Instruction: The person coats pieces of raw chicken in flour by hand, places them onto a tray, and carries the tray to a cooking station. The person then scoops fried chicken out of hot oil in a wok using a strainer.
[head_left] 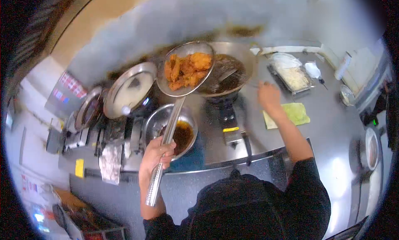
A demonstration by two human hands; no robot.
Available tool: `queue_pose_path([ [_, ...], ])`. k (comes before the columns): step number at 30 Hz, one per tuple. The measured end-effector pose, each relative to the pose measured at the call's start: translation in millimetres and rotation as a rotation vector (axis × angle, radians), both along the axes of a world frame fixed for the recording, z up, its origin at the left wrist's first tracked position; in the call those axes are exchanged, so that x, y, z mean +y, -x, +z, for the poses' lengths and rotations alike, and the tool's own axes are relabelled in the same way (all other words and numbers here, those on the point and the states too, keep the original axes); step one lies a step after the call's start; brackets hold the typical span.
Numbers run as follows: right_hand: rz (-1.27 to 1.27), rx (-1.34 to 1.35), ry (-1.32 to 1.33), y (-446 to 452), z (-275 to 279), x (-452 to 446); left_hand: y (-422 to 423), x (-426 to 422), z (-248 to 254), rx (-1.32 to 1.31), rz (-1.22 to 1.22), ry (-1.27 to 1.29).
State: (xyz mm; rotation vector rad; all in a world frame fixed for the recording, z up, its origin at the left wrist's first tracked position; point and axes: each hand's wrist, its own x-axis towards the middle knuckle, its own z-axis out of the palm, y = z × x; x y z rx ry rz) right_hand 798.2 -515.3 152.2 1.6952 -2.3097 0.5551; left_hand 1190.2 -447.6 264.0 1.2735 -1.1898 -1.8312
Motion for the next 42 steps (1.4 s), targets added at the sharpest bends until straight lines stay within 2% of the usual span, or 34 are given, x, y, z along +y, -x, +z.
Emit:
queue_pose_path([
  [4,-0.051,0.046,0.27,-13,18,37,-54,58,-2,-0.038,0.047,-0.007],
  [7,-0.007,-0.001,0.567,-33,29,90,-92,96,-6,-0.133,0.079,-0.018],
  [11,-0.06,-0.149,0.667,-68,-17,171,-144,126,-30,-0.164,0.066,0.001],
  [13,-0.157,-0.212,0.678,-93,-73,212,-164,132,-49,-0.192,0.04,-0.004],
  [15,-0.069,-0.252,0.479,-130,-101,264,-182,130,-74,-0.187,-0.008,-0.006],
  [19,-0.034,-0.377,0.225,-195,-192,379,-189,121,-121,-0.17,-0.048,0.018],
  [21,-0.15,-0.487,0.106,-211,-259,442,-184,110,-149,-0.155,-0.025,0.024],
  [23,-0.203,-0.395,-0.038,-221,-329,509,-187,111,-169,-0.128,-0.01,0.066],
  [24,-0.297,-0.461,-0.064,-231,-341,534,-182,111,-181,-0.099,0.011,0.099],
  [25,-0.418,-0.534,-0.078,-244,-345,559,-185,107,-193,-0.306,-0.066,0.18],
  [27,-0.583,-0.566,-0.224,-258,-347,580,-185,108,-203,-0.274,-0.049,0.157],
  [29,-0.586,-0.57,-0.255,-248,-420,586,-192,102,-213,-0.205,-0.017,0.089],
  [30,-0.585,-0.635,-0.226,-250,-410,576,-195,98,-217,-0.21,-0.073,0.18],
  [32,-0.465,-0.756,-0.198,-243,-408,531,-207,73,-229,-0.066,-0.189,0.005],
  [33,-0.366,-0.807,-0.196,-235,-418,510,-196,85,-208,-0.068,-0.213,0.013],
  [35,-0.374,-0.752,-0.179,-250,-336,471,-167,125,-153,-0.141,0.035,-0.06],
  [38,-0.258,-0.823,-0.1,-249,-349,432,-170,130,-148,-0.103,-0.051,-0.12],
  [40,-0.212,-0.861,-0.241,-239,-316,424,-151,140,-144,0.055,0.2,-0.061],
  [41,-0.164,-0.861,-0.346,-245,-297,423,-149,151,-140,0.125,0.171,0.014],
  [42,-0.053,-1.025,-0.057,-244,-313,419,-149,150,-133,0.163,0.14,0.008],
])
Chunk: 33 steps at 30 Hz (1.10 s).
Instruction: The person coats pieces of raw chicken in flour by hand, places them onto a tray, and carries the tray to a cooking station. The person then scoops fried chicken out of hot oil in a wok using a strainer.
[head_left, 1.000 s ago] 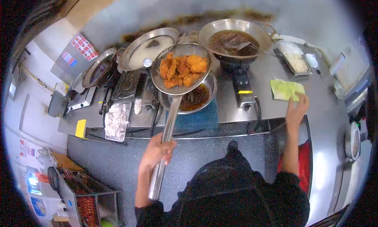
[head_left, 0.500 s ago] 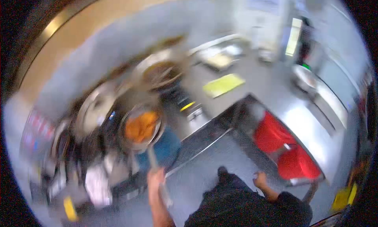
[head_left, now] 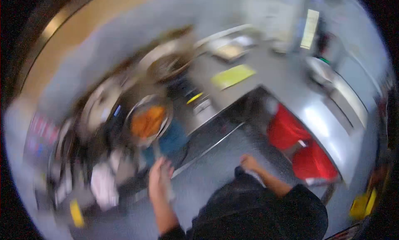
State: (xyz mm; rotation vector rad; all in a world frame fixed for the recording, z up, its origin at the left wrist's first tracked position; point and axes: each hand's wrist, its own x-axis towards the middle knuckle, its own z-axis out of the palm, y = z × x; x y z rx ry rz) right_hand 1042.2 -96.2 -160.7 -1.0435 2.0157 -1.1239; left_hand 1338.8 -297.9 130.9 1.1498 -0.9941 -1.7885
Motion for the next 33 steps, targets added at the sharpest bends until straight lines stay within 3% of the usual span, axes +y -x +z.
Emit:
queue_pose_path([
  [1,-0.038,0.047,-0.077,3,-13,5,-12,-30,-21,-0.132,-0.102,-0.146],
  [2,-0.014,0.067,-0.065,-3,-6,10,-26,-46,-50,-0.064,-0.224,-0.195],
  [7,0.194,-0.005,-0.161,24,-66,-2,-33,-40,-63,0.161,-0.172,-0.325],
  [9,0.437,0.293,-0.042,10,-101,-15,-71,-30,-124,0.181,-0.072,-0.271],
  [11,0.618,0.132,-0.285,-92,-9,-79,-105,16,-211,0.367,0.241,-0.431],
  [12,0.772,0.096,-0.165,-115,-57,-92,-114,40,-237,0.35,0.311,-0.507],
  [13,0.778,-0.053,-0.335,-176,34,-104,-120,65,-255,0.333,0.38,-0.585],
  [14,0.837,-0.048,-0.128,-219,30,-110,-120,92,-262,0.367,0.436,-0.621],
  [16,0.96,0.083,0.314,-295,92,-106,-126,118,-251,0.402,0.522,-0.653],
  [17,0.981,0.069,0.317,-316,104,-105,-128,122,-235,0.52,0.54,-0.504],
  [19,1.094,0.338,0.604,-350,116,-103,-134,136,-195,0.728,0.542,-0.202],
  [21,1.034,0.334,0.575,-367,114,-118,-168,146,-126,0.835,0.536,-0.149],
  [23,0.975,0.336,0.537,-382,86,-141,-199,156,-90,0.947,0.531,-0.102],
  [25,0.77,0.048,0.232,-403,26,-172,-227,160,-77,0.668,0.635,-0.018],
  [29,0.548,-0.14,0.395,-459,21,-247,-272,165,-126,0.456,0.674,-0.227],
  [33,0.251,-0.29,0.218,-508,62,-369,-325,156,-180,0.204,0.63,-0.453],
])
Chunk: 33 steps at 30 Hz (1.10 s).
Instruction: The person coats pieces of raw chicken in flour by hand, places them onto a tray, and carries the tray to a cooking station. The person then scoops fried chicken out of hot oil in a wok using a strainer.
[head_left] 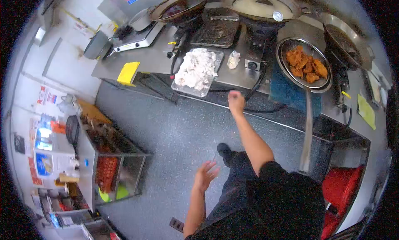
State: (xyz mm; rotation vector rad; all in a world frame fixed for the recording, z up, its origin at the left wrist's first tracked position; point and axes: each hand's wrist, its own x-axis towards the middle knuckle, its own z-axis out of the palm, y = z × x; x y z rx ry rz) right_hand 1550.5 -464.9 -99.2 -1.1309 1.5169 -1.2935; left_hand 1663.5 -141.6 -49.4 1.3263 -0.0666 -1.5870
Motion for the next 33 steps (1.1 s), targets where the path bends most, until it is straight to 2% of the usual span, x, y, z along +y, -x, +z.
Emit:
queue_pose_path([
  [2,-0.177,0.349,0.052,-14,-30,-80,-39,10,-25,-0.092,0.048,-0.108],
  [4,-0.308,0.499,-0.019,-17,-28,-140,-86,28,-42,-0.119,0.143,-0.225],
  [6,-0.533,0.466,-0.096,-27,-2,-165,-132,66,-58,-0.124,0.221,-0.369],
  [7,-0.536,0.48,-0.105,-29,2,-171,-156,90,-74,-0.129,0.25,-0.423],
  [9,-0.21,0.558,-0.325,-25,11,-184,-197,140,-96,-0.12,0.253,-0.501],
  [11,-0.323,0.426,-0.353,-32,22,-193,-227,170,-101,-0.141,0.274,-0.592],
  [12,-0.294,0.494,-0.219,-16,-33,-224,-235,184,-97,-0.165,0.298,-0.696],
  [13,-0.357,0.553,-0.204,-25,4,-204,-242,199,-93,-0.15,0.343,-0.709],
  [14,-0.277,0.523,0.157,-20,6,-186,-248,213,-95,-0.279,0.232,-0.733],
  [15,-0.189,1.051,0.241,-31,48,-149,-248,220,-100,-0.411,0.187,-0.734],
  [16,-0.08,1.148,0.289,-27,54,-141,-247,228,-99,-0.517,0.187,-0.665],
  [17,0.048,1.161,0.264,-18,55,-129,-248,243,-104,-0.517,0.38,-0.66],
  [19,0.264,1.22,0.252,-14,61,-142,-257,257,-123,-0.901,-0.212,-0.691],
  [20,0.362,1.24,0.286,-34,63,-149,-257,256,-112,-0.972,-0.155,-0.677],
  [21,0.462,0.959,0.216,-88,130,-98,-257,255,-101,-0.989,-0.05,-0.623],
  [22,0.547,1.035,0.397,-121,155,-52,-258,254,-89,-1.006,0.05,-0.562],
  [23,0.594,0.976,0.423,-155,162,-19,-263,262,-99,-0.922,0.18,-0.511],
  [24,0.73,0.545,0.484,-190,145,3,-270,269,-107,-0.84,0.31,-0.458],
  [25,0.831,0.787,0.784,-236,155,45,-288,271,-125,-0.701,0.405,-0.472],
  [26,1.022,0.803,0.707,-272,171,95,-299,276,-125,-0.635,0.525,-0.283],
  [27,1.186,0.675,0.572,-309,208,169,-306,289,-116,-0.567,0.635,-0.091],
  [28,1.271,0.567,0.593,-348,220,235,-325,303,-82,-0.578,0.572,-0.082],
  [29,1.4,0.516,0.487,-382,212,289,-336,323,-34,-0.58,0.506,-0.071],
  [30,1.558,0.554,0.434,-410,213,347,-339,350,6,-0.57,0.57,-0.004],
  [31,1.601,0.479,0.465,-433,219,415,-348,380,38,-0.568,0.634,0.07],
  [33,1.863,0.313,0.502,-479,215,524,-362,443,66,-0.405,0.8,0.189],
])
